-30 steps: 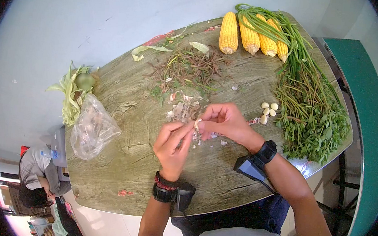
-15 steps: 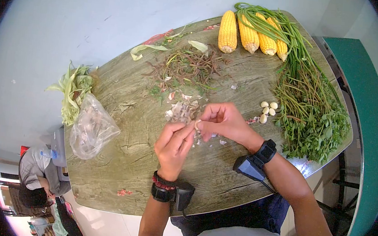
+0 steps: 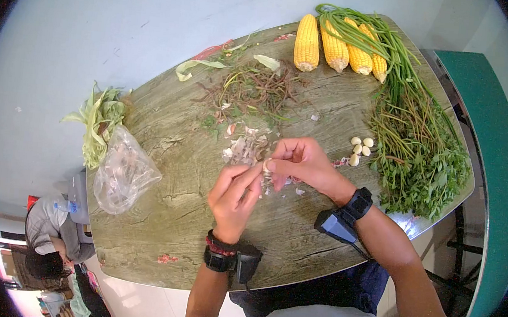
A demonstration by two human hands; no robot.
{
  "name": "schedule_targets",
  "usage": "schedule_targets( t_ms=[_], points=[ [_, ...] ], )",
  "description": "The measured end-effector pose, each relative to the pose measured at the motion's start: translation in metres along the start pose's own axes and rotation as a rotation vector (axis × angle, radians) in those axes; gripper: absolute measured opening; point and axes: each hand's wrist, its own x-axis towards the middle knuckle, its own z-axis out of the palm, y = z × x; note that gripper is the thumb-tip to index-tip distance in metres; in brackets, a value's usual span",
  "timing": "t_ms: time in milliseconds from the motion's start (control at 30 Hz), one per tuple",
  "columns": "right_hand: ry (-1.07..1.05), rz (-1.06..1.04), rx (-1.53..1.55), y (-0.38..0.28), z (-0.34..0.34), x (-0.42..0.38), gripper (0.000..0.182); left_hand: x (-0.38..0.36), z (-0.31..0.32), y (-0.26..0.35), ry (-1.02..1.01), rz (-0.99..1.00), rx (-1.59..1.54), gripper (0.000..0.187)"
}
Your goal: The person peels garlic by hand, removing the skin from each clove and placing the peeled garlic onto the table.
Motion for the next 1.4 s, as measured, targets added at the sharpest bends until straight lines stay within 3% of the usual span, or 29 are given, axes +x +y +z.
schedule_targets(
  t_ms=[633, 1400],
  points=[
    [-0.040, -0.049, -0.005, 0.006, 0.000, 0.002, 0.012, -0.003, -0.001, 0.000, -0.028, -0.050, -0.037, 0.018],
    [0.003, -0.046, -0.023, 0.009, 0.001, 0.003, 0.012, -0.003, 0.002, -0.001, -0.025, -0.130, -0.116, 0.023]
  ],
)
